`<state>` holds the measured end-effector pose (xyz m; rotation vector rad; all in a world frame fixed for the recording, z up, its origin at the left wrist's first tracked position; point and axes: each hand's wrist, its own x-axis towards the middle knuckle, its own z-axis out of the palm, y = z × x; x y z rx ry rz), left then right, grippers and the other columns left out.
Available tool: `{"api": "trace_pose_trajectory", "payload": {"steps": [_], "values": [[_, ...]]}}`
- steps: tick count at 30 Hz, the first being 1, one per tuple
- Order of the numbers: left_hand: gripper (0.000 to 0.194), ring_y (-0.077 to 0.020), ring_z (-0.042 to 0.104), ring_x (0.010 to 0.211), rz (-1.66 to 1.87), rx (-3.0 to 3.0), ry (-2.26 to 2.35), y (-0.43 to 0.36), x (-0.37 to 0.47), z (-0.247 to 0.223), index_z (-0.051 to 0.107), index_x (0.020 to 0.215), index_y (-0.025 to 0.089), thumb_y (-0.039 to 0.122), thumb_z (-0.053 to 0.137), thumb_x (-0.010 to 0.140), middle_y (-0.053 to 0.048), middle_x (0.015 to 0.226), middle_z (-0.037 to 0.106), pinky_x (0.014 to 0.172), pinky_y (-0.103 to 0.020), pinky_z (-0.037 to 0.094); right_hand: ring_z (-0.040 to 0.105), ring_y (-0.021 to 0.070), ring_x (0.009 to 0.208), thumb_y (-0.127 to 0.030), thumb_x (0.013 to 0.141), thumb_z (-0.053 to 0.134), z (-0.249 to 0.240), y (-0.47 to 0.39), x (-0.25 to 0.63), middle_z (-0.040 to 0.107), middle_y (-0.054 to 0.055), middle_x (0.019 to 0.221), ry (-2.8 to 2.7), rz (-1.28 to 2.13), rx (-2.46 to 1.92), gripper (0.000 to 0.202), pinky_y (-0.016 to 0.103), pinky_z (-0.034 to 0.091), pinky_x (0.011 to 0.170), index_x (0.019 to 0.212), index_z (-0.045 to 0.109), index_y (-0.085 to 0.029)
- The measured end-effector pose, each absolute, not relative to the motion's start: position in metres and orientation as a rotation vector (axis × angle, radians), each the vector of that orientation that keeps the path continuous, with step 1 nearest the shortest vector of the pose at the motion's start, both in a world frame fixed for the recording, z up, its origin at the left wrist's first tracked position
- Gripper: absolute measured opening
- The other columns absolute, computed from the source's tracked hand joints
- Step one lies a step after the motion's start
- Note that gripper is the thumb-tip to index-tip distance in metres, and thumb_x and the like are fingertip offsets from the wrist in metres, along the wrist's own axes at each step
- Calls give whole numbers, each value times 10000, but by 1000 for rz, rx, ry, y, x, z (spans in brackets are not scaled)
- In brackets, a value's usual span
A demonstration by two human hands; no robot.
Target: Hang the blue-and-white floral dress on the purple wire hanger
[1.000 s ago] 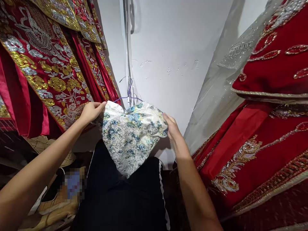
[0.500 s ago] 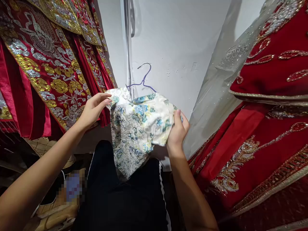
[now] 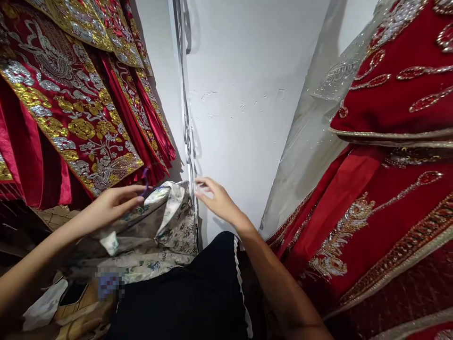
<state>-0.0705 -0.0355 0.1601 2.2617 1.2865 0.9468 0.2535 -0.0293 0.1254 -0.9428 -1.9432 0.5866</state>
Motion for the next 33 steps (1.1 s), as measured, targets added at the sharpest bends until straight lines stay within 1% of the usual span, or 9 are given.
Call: {"api": "trace_pose_trajectory", "payload": {"steps": [2,4,7,9,11,17,23,27,33], "values": [[348,-272,703,858,1045,2414,1369,-41,-92,168,740,1108,306,508,645,840,-38,1025,759,759,-376,565,425,268,1392,-483,926,581,120,-8,259,444,94,1518,-1921,496,-980,590,459,343,1156,1471,447,-298],[293,-254,703,815,1162,2509,1370,-44,-107,180,760,1036,331,510,649,833,-10,978,765,741,-361,571,395,269,1412,-517,931,565,119,3,257,424,88,1531,-1962,510,-952,605,441,339,1156,1480,434,-300],[239,-214,690,776,1452,2602,1384,-39,-114,195,753,1014,351,482,654,839,18,938,759,716,-332,572,643,233,1030,-592,924,536,125,6,249,665,76,1154,-1933,681,-872,470,354,525,881,1213,640,-236],[214,-188,678,747,1687,2639,1384,-30,-106,202,747,1020,319,422,666,851,12,910,754,706,-306,558,637,181,715,-629,870,597,133,6,248,674,35,848,-1815,858,-809,448,289,517,648,986,683,-205],[208,-177,678,788,1871,2669,1296,-20,-92,206,734,1050,270,338,671,864,-15,952,748,760,-296,548,603,161,604,-616,777,715,143,10,253,656,17,727,-1600,986,-745,436,269,488,566,881,683,-194],[285,-224,630,1086,2184,2682,938,-24,-44,201,674,1153,228,175,628,877,-74,1141,687,984,-389,490,659,189,638,-491,608,872,184,48,277,680,24,667,-1156,968,-653,422,298,545,612,798,677,-168],[158,-190,623,936,1918,2412,1040,-30,-13,134,648,1058,221,219,606,906,-53,990,656,863,-349,493,696,227,794,-500,670,823,181,45,290,692,30,744,-986,758,-591,395,338,579,697,836,634,-195],[370,-155,618,825,1587,1927,1125,9,14,77,475,1130,222,375,678,861,-44,986,627,722,-281,492,690,230,893,-540,766,738,142,12,280,704,52,839,-970,700,-670,400,347,568,767,924,630,-189],[386,-108,558,610,1921,1283,940,62,46,43,325,1103,249,276,613,848,60,725,535,626,-221,441,646,216,1001,-536,899,570,104,2,257,690,79,993,-1014,599,-710,360,353,516,878,978,614,-188]]}}
